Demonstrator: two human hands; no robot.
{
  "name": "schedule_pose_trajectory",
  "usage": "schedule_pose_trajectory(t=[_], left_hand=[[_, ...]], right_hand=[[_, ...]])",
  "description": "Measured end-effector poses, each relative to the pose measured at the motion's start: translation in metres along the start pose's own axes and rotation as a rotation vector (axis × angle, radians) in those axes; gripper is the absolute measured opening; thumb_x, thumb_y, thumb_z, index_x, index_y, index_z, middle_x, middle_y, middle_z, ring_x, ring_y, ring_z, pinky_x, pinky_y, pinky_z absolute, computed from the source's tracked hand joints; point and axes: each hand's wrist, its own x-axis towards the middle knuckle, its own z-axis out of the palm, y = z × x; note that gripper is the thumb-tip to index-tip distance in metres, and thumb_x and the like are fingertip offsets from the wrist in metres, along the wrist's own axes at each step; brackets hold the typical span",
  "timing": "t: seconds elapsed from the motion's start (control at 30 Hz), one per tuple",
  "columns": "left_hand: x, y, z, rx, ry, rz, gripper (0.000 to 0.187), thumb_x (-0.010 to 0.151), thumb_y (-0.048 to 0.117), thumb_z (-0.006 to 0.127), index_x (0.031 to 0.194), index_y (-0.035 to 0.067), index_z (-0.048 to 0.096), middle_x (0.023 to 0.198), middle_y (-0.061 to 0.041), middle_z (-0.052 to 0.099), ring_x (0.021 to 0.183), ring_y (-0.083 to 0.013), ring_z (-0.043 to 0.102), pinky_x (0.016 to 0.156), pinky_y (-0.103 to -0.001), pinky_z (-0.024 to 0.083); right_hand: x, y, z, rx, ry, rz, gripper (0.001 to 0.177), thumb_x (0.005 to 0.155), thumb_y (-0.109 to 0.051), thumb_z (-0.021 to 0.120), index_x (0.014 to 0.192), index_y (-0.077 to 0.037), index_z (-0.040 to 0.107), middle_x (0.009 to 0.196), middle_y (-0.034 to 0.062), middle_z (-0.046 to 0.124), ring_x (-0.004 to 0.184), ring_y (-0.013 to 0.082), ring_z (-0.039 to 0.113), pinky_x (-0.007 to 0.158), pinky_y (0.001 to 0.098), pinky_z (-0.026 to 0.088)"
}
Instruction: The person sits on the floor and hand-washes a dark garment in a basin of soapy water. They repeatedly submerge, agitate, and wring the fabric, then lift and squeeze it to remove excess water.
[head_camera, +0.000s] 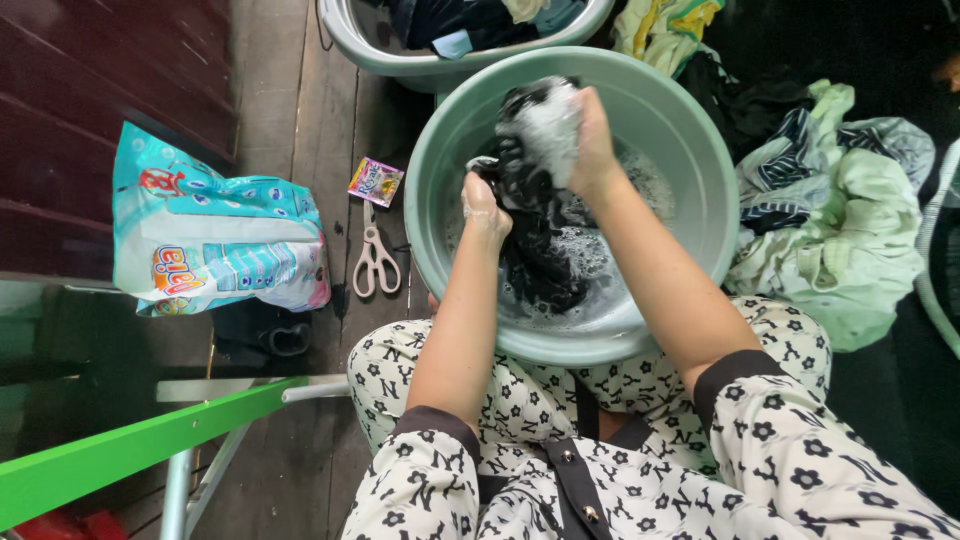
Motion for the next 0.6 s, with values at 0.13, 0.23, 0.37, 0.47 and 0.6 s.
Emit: schedule_pose_trajectory(t=[0.13,0.23,0.37,0.47,0.6], left_hand=[[-0.039,-0.009,0.018,-0.032,-0.313,-0.17,0.051,0.105,0.055,0.04,0.106,0.008,0.061,0.105,-0.011,0.068,0.097,-0.0281,0.067,0.092,-0.049,0.057],[-0.063,-0.021,0.023,0.088,-0.466,-0.126,0.051,0.106,0.06,0.047,0.118,0.012,0.062,0.109,-0.007,0.066,0.101,-0.0246,0.064,0.092,-0.044,0.052],[-0.08,-0.028,0.006,-0.245,-0.793,-0.123,0.056,0.092,0.055,0.051,0.125,0.012,0.064,0.113,-0.007,0.07,0.106,-0.0208,0.065,0.099,-0.038,0.052],[-0.072,-0.034,0.0,-0.23,-0.672,-0.283,0.055,0.091,0.059,0.052,0.111,0.01,0.064,0.107,-0.008,0.072,0.103,-0.0231,0.065,0.092,-0.039,0.051],[-0.046,-0.053,0.0,-0.02,-0.611,-0.195,0.029,0.1,0.032,0.062,0.115,0.008,0.068,0.11,-0.004,0.069,0.104,-0.0185,0.063,0.095,-0.033,0.051]], right_hand=[[-0.02,-0.014,0.008,-0.136,0.176,-0.223,0.024,0.099,-0.019,0.065,0.117,-0.003,0.065,0.105,0.0084,0.072,0.093,0.0194,0.071,0.085,0.0346,0.061],[-0.044,0.023,0.021,-0.622,0.213,-0.368,0.017,0.09,-0.008,0.074,0.104,-0.008,0.065,0.097,0.0038,0.073,0.083,0.0088,0.069,0.072,0.0265,0.057],[-0.067,0.05,0.024,-1.56,-0.06,-0.922,0.036,0.089,-0.008,0.082,0.066,-0.002,0.055,0.068,0.0149,0.055,0.063,0.0219,0.055,0.058,0.0345,0.047],[-0.053,0.03,0.015,-1.651,-0.098,-1.008,0.029,0.088,-0.008,0.08,0.068,-0.003,0.06,0.069,0.016,0.06,0.059,0.0259,0.061,0.057,0.0348,0.05],[-0.046,0.008,0.008,-1.47,0.219,-0.689,0.027,0.089,-0.01,0.077,0.071,0.001,0.061,0.065,0.0168,0.059,0.053,0.0306,0.058,0.055,0.0374,0.049]])
